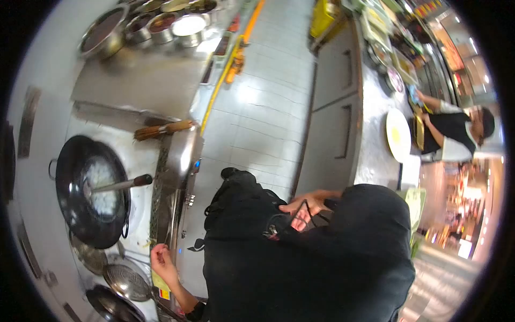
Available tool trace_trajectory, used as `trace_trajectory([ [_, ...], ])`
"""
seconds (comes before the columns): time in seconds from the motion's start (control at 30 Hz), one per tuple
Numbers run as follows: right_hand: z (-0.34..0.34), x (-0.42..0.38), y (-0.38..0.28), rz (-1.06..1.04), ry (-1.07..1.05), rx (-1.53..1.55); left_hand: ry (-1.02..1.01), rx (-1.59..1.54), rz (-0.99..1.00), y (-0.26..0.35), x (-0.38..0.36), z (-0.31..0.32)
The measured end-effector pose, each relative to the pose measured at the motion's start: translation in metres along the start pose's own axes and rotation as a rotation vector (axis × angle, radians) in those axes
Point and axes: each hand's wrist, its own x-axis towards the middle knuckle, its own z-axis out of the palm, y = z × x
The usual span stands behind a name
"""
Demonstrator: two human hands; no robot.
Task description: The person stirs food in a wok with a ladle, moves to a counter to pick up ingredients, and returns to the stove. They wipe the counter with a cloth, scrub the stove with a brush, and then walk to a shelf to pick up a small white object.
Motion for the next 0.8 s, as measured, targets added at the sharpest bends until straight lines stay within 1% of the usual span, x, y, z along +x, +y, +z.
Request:
trace_trajectory([
  [0.03, 0.000, 0.002, -0.007, -0.017, -0.107, -0.072, -0.040, 0.000, 0.024, 0.010, 0.007, 0.004],
  [0.07, -0.001, 0.002, -0.015, 0.017, -0.042, -0.131, -0.074, -0.003, 0.048, 0.022, 0.015, 0.012],
  [0.1, 0.008, -0.009, -0.028, -0.018, 0.040, -0.257, -0.100, -0.005, 0.069, 0.037, 0.021, 0.020],
  [0.13, 0.015, -0.015, -0.036, -0.035, 0.089, -0.300, -0.203, 0.042, 0.140, 0.060, 0.028, 0.035],
  [0.17, 0.016, -0.016, -0.046, -0.057, 0.139, -0.352, -0.311, 0.076, 0.199, 0.085, 0.036, 0.052],
  [0.27, 0.008, -0.009, -0.055, -0.100, 0.072, -0.336, -0.747, 0.153, 0.467, 0.153, 0.055, 0.111],
  [0.3, 0.006, -0.008, -0.055, -0.130, 0.066, -0.332, -0.861, 0.164, 0.566, 0.167, 0.059, 0.130],
  [0.33, 0.004, -0.006, -0.053, -0.158, 0.057, -0.328, -0.976, 0.174, 0.660, 0.176, 0.060, 0.145],
  [0.37, 0.003, -0.005, -0.051, -0.186, 0.045, -0.324, -1.105, 0.193, 0.688, 0.181, 0.059, 0.157],
  [0.43, -0.015, -0.008, -0.049, -0.322, 0.054, -0.190, -1.365, 0.226, 0.741, 0.179, 0.057, 0.178],
  [0.47, -0.025, -0.009, -0.047, -0.388, 0.056, -0.117, -1.407, 0.236, 0.660, 0.168, 0.053, 0.180],
  [0.5, -0.033, -0.010, -0.044, -0.451, 0.060, -0.045, -1.444, 0.230, 0.629, 0.166, 0.056, 0.179],
  [0.6, -0.038, -0.021, -0.042, -0.497, 0.222, -0.045, -1.520, 0.210, 0.566, 0.173, 0.065, 0.180],
  [0.7, -0.041, -0.003, -0.033, -0.441, 0.402, -0.280, -1.506, 0.201, 0.568, 0.176, 0.070, 0.184],
  [0.73, -0.043, 0.008, -0.029, -0.385, 0.347, -0.268, -1.486, 0.201, 0.558, 0.179, 0.070, 0.183],
  [0.77, -0.043, 0.017, -0.026, -0.294, 0.193, -0.397, -1.459, 0.202, 0.549, 0.181, 0.071, 0.183],
  [0.8, -0.049, 0.046, -0.003, -0.403, 0.016, -0.600, -1.368, 0.194, 0.543, 0.181, 0.074, 0.178],
])
